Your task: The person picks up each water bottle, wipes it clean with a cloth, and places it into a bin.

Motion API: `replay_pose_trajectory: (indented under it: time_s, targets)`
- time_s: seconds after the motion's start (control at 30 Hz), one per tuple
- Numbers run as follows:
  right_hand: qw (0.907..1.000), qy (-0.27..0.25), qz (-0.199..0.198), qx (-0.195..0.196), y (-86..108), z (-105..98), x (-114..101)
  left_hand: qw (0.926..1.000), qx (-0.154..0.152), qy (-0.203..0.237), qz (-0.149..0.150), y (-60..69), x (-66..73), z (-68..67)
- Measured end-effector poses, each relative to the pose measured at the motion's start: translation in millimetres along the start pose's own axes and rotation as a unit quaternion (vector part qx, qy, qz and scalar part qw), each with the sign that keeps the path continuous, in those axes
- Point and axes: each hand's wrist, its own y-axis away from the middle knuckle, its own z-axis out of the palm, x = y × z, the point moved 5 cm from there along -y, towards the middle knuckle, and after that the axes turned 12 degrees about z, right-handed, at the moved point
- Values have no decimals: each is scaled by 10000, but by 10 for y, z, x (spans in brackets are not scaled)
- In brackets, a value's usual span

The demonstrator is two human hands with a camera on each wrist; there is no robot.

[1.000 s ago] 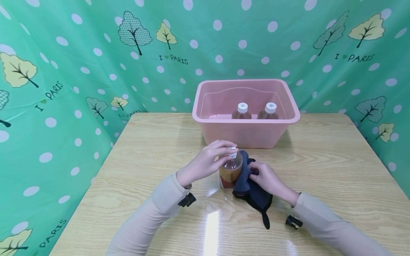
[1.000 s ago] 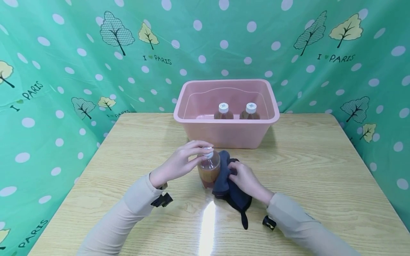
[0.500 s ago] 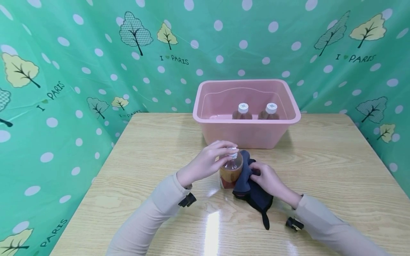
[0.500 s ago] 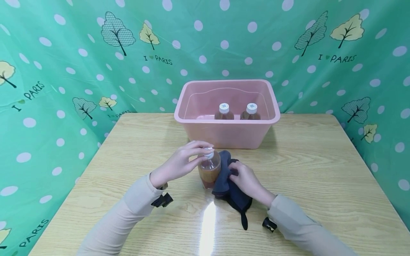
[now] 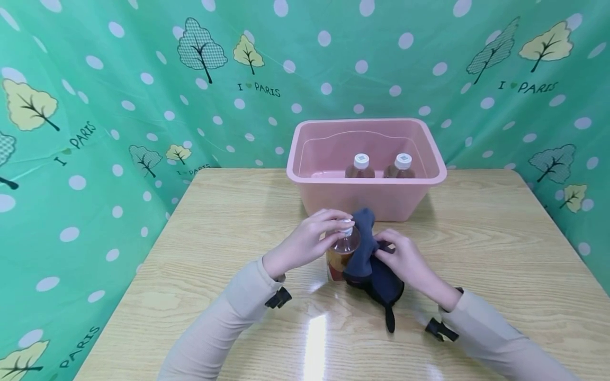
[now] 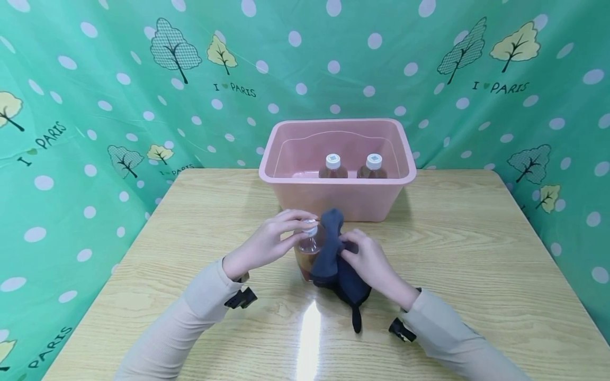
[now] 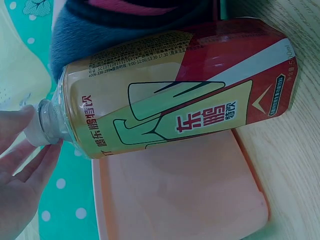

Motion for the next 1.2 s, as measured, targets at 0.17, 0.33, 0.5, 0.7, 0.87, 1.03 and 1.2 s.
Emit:
replay_pose_trajectory:
  time_s: [0.17, 0.33, 0.5, 0.7, 0.87, 1.03, 1.2]
  targets:
    - [10000, -32, 53, 28, -4, -28, -23, 10000, -2, 5, -14, 6, -6, 4]
    - [9998, -24, 171, -30, -11, -24, -18, 10000, -10, 7, -30, 5, -2, 1]
    - [9994, 17, 295, -187, -19, 17, 21, 10000, -19, 19, -49, 13, -12, 8]
    - [9986, 44, 317, -422, -21, 99, 123, 10000, 4, 13, -7, 13, -10, 7]
    - [9979, 93, 388, -518, -27, 163, 217, 10000, -29, 35, -26, 15, -15, 10]
    - [9962, 272, 472, -683, -23, 231, 301, 10000, -53, 44, -36, 14, -9, 11]
    - [9928, 410, 653, -919, -11, 303, 384, 10000, -65, 36, -7, 9, -7, 13]
